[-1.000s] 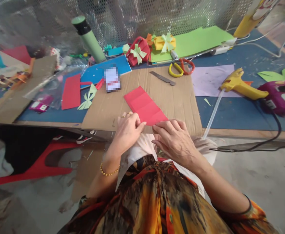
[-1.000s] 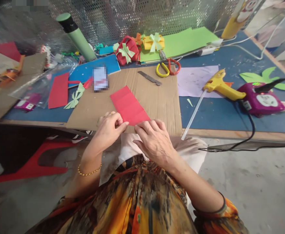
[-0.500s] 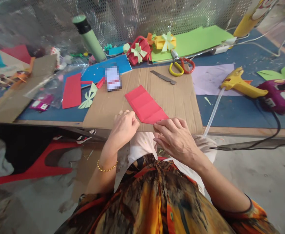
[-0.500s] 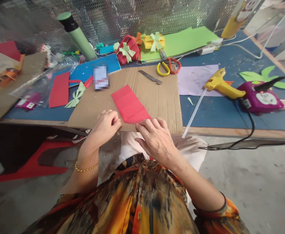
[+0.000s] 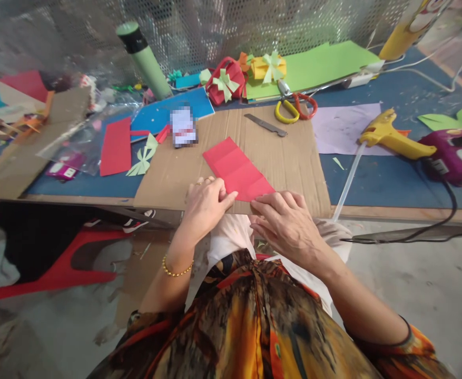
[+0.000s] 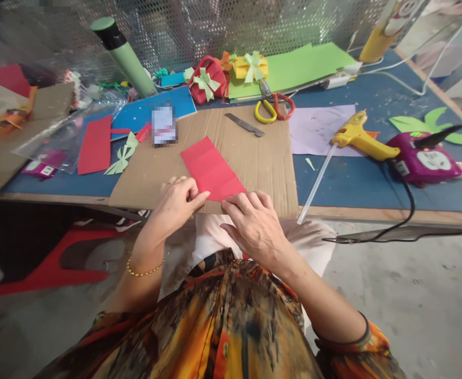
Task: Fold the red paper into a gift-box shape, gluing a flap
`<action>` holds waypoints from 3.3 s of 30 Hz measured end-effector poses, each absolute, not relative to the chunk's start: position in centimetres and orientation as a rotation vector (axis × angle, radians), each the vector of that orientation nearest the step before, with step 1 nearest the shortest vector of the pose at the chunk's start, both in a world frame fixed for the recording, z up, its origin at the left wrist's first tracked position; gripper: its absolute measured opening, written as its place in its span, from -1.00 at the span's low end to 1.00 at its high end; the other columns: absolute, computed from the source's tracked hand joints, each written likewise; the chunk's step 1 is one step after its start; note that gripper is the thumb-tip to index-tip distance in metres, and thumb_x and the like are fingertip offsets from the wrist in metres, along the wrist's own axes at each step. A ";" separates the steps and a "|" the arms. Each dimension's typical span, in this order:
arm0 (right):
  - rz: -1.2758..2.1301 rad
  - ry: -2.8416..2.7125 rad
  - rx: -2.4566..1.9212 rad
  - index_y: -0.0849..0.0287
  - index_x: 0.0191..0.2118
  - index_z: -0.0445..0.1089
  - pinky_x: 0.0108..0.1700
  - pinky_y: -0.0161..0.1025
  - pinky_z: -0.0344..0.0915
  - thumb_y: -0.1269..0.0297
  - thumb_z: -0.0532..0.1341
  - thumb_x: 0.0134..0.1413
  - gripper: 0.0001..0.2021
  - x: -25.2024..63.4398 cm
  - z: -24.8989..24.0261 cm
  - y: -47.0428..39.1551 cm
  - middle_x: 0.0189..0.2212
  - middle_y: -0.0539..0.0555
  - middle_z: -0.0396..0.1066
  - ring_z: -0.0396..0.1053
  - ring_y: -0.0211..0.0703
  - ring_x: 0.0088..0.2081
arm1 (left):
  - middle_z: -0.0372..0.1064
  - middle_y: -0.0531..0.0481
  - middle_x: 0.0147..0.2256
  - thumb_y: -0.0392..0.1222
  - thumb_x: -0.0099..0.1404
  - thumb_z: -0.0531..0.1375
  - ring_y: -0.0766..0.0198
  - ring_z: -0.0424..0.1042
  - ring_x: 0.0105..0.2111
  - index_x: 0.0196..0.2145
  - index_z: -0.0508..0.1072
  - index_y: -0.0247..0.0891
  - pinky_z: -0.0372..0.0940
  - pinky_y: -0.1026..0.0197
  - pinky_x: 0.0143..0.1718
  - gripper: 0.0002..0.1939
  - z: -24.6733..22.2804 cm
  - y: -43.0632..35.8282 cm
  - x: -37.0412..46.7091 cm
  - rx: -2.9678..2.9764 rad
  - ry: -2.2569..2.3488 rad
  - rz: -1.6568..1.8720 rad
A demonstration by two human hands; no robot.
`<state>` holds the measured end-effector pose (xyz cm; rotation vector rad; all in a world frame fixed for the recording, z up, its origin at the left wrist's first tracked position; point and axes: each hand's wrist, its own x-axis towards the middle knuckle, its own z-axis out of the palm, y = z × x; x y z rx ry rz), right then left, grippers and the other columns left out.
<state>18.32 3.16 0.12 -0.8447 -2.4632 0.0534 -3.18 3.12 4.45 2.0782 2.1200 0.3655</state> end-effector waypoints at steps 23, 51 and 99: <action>0.052 -2.477 -0.877 0.19 0.06 0.44 -0.01 -0.03 0.18 0.20 0.18 0.48 -0.78 18.3 0.6 2.9 -0.07 0.15 0.51 0.32 0.02 -0.07 | 0.66 -0.10 -0.11 -0.23 0.56 0.19 0.11 0.54 -0.09 0.06 0.60 -0.26 0.17 0.00 -0.01 -0.77 0.3 -0.6 -2.5 2.875 1.783 0.920; -0.275 -2.319 -0.872 0.13 0.15 0.49 0.22 0.02 0.19 0.36 0.15 0.47 -0.72 18.1 -1.8 1.3 -0.02 0.16 0.63 0.47 -0.02 0.02 | 0.66 -0.14 -0.08 -0.23 0.46 0.30 0.07 0.56 -0.04 0.10 0.59 -0.27 0.18 -0.02 0.12 -0.72 -1.8 -1.7 -1.9 2.916 1.807 1.149; -0.171 -2.135 -0.841 0.04 0.18 0.46 0.25 0.10 0.36 0.36 0.28 0.38 -0.69 19.3 -3.2 2.5 0.08 0.21 0.56 0.46 0.07 0.19 | 0.61 -0.13 -0.07 -0.36 0.52 0.16 0.09 0.52 0.03 -0.11 0.53 -0.24 0.25 -0.03 0.15 -0.85 2.4 0.3 -5.9 3.066 1.096 0.833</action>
